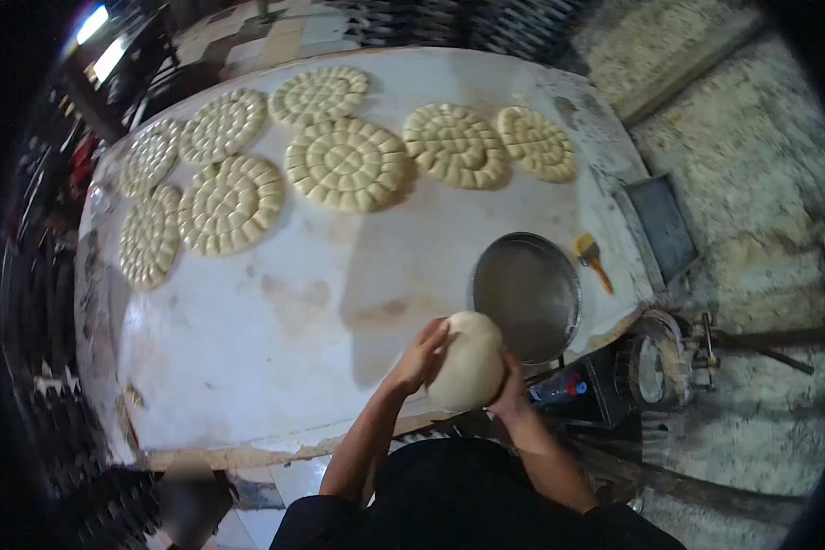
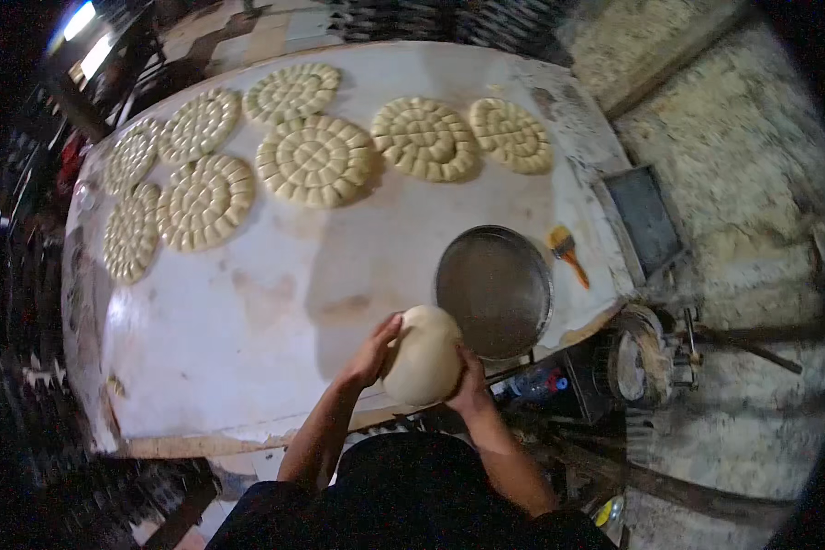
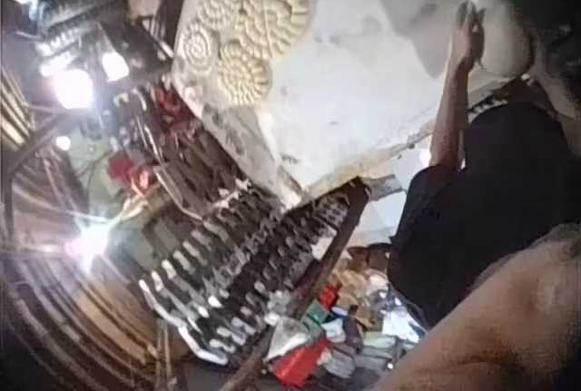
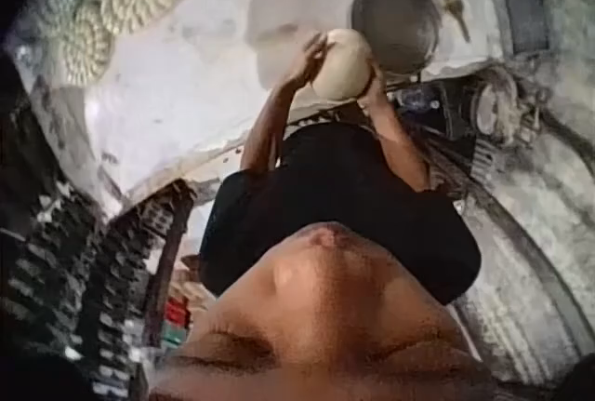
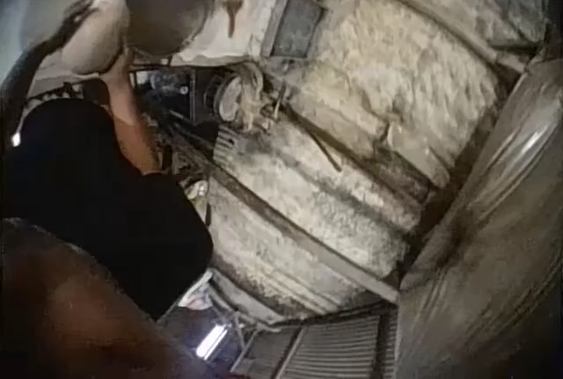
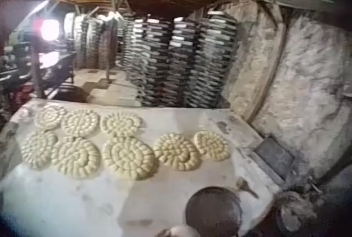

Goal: The recorder prepares dough, applies a wash, and uses a manual press to shape flatbreads in a bakery production area.

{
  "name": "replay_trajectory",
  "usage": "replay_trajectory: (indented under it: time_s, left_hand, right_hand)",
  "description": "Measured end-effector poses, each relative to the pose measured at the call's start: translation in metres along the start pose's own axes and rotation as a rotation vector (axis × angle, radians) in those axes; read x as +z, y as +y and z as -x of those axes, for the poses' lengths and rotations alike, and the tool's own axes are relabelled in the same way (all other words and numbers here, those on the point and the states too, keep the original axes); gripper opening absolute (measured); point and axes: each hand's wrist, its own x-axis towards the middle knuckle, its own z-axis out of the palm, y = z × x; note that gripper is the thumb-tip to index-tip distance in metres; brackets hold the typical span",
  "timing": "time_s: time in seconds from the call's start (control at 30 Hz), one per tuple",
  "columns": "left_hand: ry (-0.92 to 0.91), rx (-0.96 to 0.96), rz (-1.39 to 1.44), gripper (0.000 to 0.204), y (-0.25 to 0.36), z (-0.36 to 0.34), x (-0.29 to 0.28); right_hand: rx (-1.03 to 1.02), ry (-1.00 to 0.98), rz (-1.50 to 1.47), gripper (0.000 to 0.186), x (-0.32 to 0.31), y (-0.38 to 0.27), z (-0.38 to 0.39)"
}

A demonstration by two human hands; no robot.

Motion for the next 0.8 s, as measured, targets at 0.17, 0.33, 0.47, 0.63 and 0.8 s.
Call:
replay_trajectory:
  time_s: [0.17,0.33,0.47,0.63,0.8]
  left_hand:
    - [0.146,0.663,-0.792,0.059,0.143,-0.036,0.115]
    - [0.264,0.797,-0.515,0.048,0.192,-0.048,0.156]
    - [0.414,0.704,-0.631,0.041,0.104,-0.068,0.172]
    - [0.554,0.343,-0.530,0.049,-0.039,-0.057,0.173]
    - [0.600,0.538,-0.991,0.052,-0.058,-0.145,0.165]
  right_hand:
    - [-0.497,0.026,-0.131,0.062,-0.023,-0.132,0.052]
    - [-1.224,-0.043,1.026,0.079,-0.025,-0.207,0.065]
    - [-1.392,-0.126,1.817,0.070,-0.091,-0.193,0.005]
    - [-0.602,-0.291,1.336,0.050,-0.148,-0.211,0.002]
    - [-0.891,-0.237,1.241,0.066,-0.152,-0.219,-0.083]
